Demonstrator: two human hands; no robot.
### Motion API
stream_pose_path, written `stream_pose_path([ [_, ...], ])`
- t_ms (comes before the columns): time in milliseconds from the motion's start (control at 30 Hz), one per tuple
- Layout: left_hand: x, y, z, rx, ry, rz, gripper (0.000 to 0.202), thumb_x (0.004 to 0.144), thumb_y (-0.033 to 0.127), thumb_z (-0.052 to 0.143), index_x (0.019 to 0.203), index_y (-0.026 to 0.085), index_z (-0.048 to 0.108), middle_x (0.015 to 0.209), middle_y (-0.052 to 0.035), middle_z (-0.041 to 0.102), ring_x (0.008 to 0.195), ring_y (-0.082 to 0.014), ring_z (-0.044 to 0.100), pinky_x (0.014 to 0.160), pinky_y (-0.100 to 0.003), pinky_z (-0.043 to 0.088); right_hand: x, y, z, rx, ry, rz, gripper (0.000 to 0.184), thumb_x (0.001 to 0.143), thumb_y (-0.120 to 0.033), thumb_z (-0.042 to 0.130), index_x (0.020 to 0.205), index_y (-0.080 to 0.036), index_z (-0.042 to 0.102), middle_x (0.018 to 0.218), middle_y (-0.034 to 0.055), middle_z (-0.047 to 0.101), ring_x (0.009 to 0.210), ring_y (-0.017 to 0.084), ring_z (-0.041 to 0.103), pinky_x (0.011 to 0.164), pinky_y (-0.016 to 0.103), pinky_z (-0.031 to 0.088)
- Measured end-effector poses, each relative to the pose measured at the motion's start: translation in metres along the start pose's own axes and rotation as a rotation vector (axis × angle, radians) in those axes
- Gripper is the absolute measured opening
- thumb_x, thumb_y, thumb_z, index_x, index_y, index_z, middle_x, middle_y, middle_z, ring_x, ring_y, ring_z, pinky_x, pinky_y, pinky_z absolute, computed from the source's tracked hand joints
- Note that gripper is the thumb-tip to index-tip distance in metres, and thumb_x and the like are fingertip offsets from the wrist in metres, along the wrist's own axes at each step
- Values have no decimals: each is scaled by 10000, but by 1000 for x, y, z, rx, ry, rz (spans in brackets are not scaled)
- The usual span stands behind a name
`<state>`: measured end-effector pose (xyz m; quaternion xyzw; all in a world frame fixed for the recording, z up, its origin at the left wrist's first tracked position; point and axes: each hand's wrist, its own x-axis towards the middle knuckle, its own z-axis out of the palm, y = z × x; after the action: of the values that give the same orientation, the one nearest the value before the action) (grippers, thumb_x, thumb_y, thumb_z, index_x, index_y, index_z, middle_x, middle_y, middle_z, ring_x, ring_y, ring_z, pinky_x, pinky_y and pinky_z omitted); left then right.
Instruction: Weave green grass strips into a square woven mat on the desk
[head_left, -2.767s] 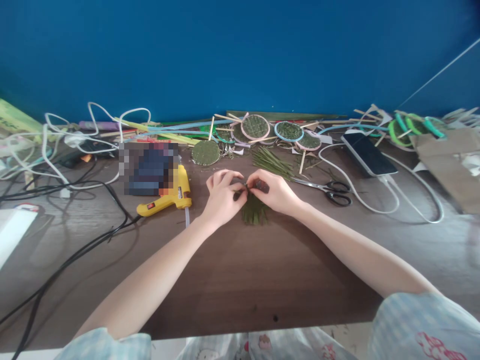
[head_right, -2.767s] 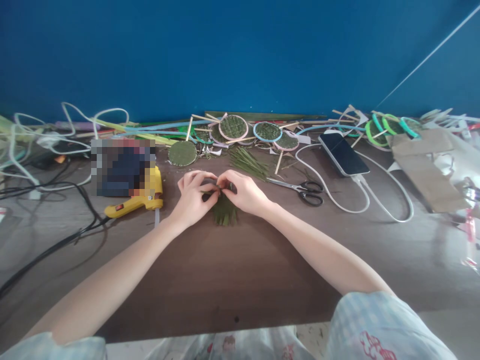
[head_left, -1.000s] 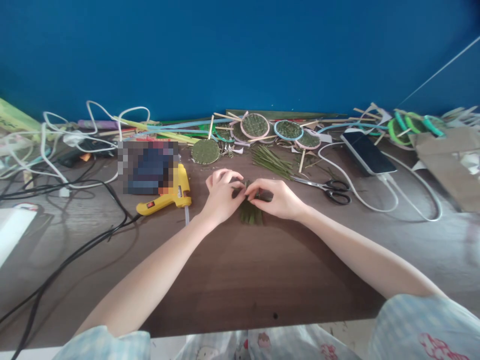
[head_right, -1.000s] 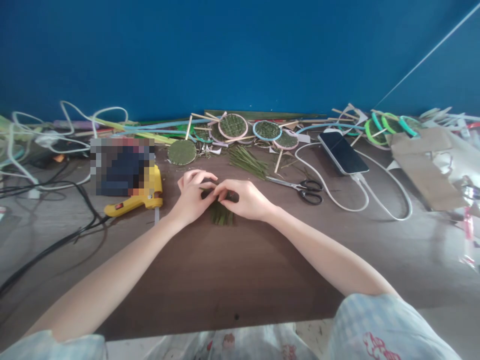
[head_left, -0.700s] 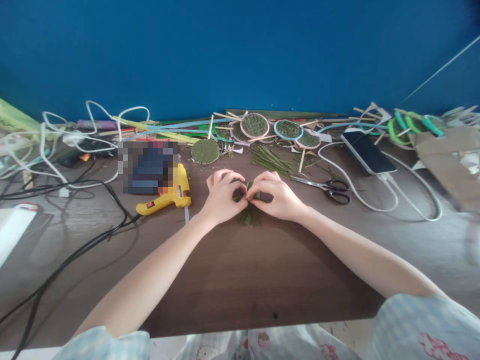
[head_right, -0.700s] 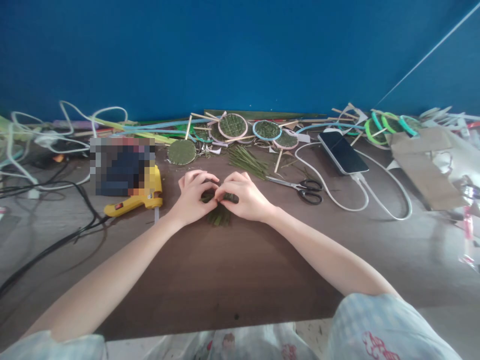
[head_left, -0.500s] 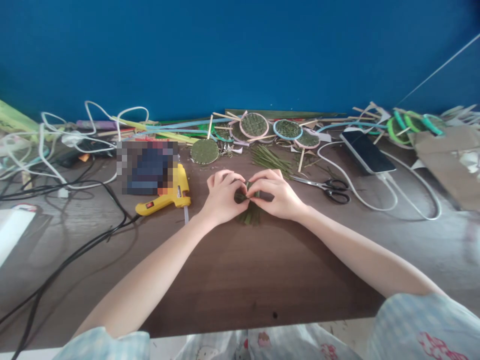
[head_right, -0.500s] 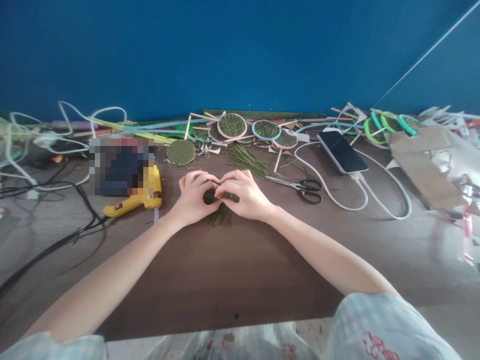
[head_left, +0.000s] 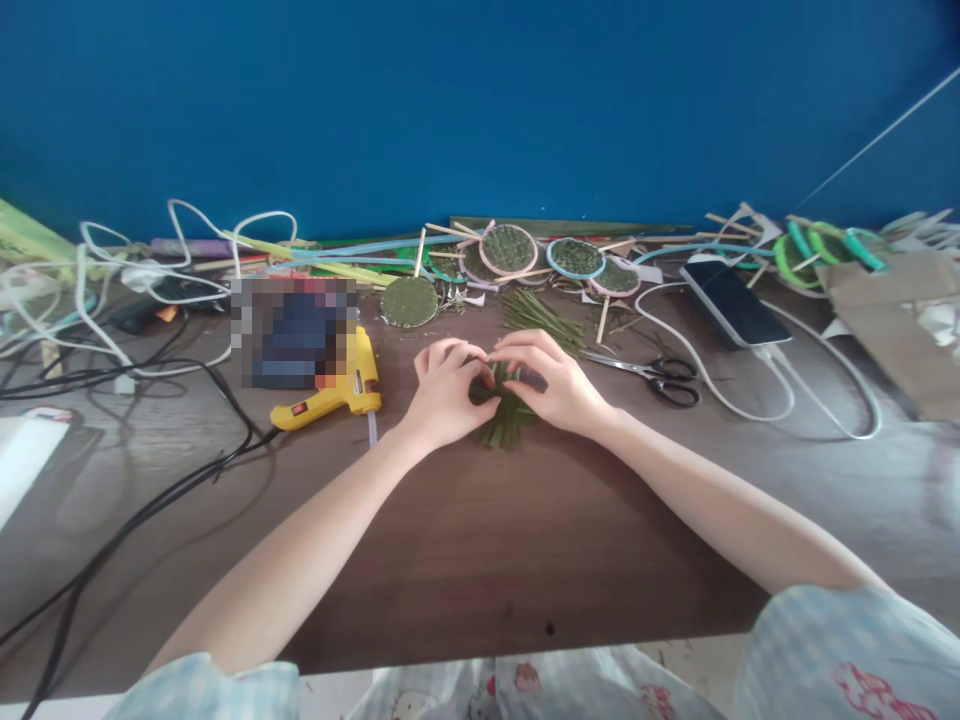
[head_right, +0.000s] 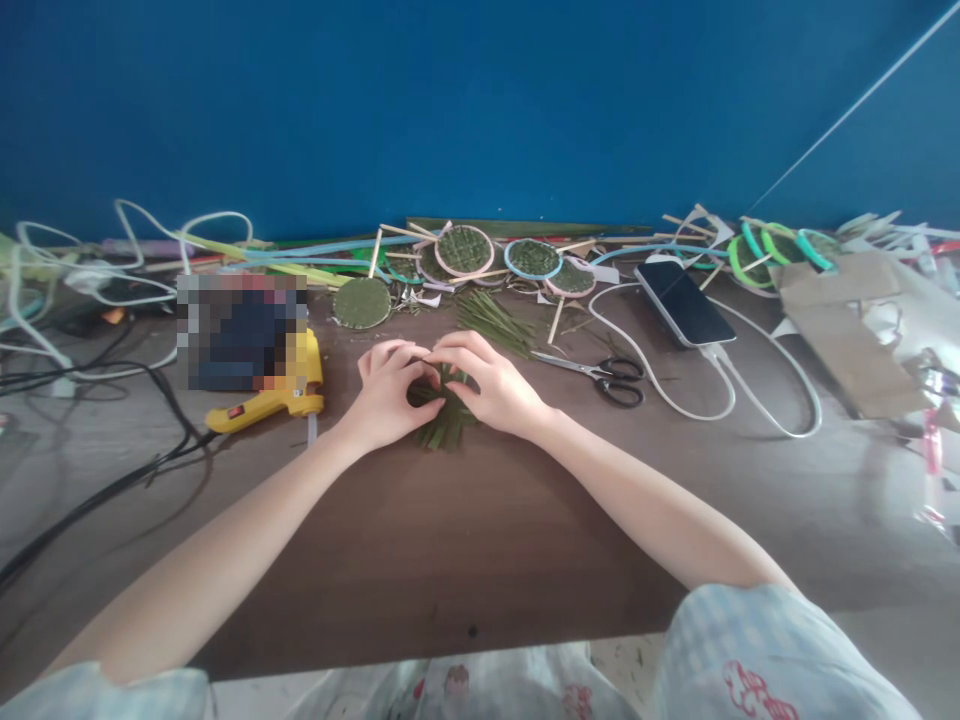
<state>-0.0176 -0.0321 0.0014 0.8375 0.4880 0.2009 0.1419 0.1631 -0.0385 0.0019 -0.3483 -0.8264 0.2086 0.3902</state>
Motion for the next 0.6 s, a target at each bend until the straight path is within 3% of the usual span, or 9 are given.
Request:
stream_pose_path([
  [167, 0, -1, 1, 1, -1, -1, 120, 676, 312, 651, 736, 226, 591, 1104, -14, 572, 1176, -278, 346, 996, -482, 233, 0, 3, 1, 56, -20, 59, 417, 776, -58, 488, 1145, -251, 504, 1196, 82, 461, 716, 103, 556, 699, 323, 518],
  [600, 0, 0, 0, 16, 0, 3, 131, 680, 327, 634, 742, 222, 586, 1103, -10, 579, 1171, -267, 361, 985, -452, 247, 0, 3, 5, 66, 4, 108, 342, 773, -77, 509, 1074, -238, 533, 1033, 55, 535, 774, 135, 585, 710, 318, 522],
])
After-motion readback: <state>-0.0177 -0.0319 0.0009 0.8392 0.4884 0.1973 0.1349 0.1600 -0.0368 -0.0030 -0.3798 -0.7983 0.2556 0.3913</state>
